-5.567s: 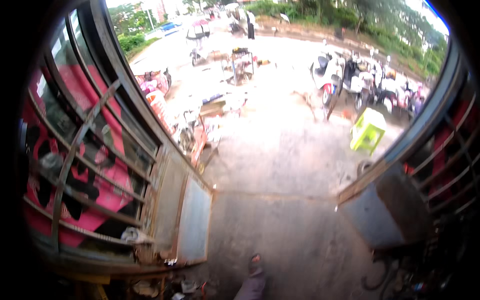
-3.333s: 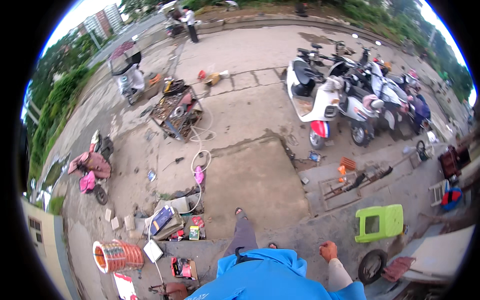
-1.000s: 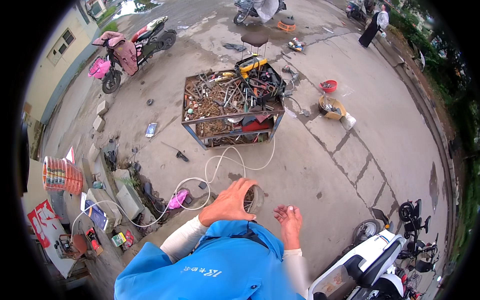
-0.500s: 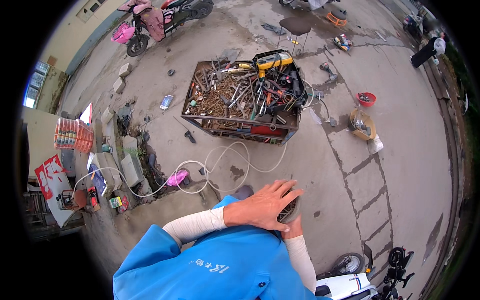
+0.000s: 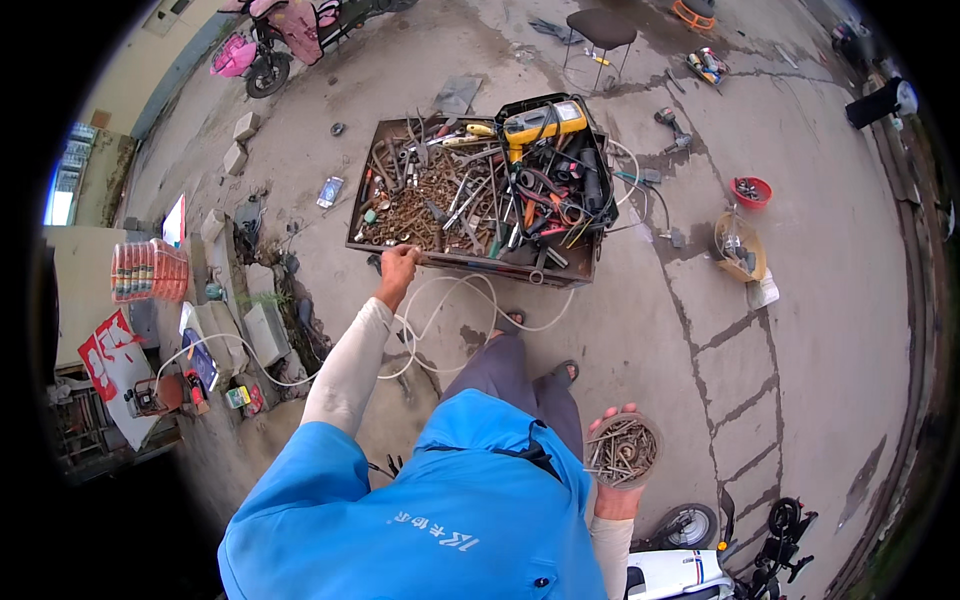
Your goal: The person selects screws from a container and uses a screwdriver to remove a black plastic cover from the side of a scooter. They then reattach the cover using the screws.
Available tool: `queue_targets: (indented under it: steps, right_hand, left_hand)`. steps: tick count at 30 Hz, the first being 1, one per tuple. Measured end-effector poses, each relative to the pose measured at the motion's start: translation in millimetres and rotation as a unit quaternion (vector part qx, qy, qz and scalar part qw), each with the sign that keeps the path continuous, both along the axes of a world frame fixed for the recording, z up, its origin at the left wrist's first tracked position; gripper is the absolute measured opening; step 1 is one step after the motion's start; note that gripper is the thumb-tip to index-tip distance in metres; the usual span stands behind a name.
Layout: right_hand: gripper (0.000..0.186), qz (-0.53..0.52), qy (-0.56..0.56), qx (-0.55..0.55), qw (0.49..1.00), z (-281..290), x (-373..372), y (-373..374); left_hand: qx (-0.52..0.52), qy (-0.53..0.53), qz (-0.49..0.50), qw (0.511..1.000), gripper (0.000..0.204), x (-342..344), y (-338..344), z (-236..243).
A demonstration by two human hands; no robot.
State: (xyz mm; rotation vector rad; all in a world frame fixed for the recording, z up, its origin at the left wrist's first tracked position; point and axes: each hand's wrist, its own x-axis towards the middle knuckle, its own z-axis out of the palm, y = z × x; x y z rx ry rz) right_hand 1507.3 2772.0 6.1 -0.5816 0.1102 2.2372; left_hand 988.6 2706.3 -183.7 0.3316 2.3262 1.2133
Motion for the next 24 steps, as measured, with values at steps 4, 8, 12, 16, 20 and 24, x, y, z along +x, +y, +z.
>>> queue_targets:
  steps: [4,8,12,16,20,24]
  right_hand:
    - [0.058,-0.086,-0.059,0.04,0.994,9,13,-16]
    - [0.061,-0.144,-0.103,0.05,0.983,25,0,-43]
    - [0.058,-0.199,-0.114,0.019,0.973,40,-19,-49]
    - [0.057,-0.228,-0.118,-0.012,0.966,42,-33,-50]
    - [0.055,-0.223,-0.111,-0.002,0.968,35,-38,-50]
    - [0.052,-0.232,-0.123,0.015,0.965,33,-44,-39]
  left_hand:
    - [-0.072,0.036,0.022,0.997,0.026,-41,28,-32]
    - [-0.172,0.046,0.022,0.984,0.037,-42,60,-34]
    - [-0.287,0.061,-0.006,0.956,0.04,-25,88,5]
    - [-0.254,0.097,-0.044,0.961,0.036,-37,83,-8]
    - [-0.158,0.12,-0.069,0.978,0.032,-33,65,-3]
    - [0.04,0.079,-0.093,0.992,0.019,-5,62,30]
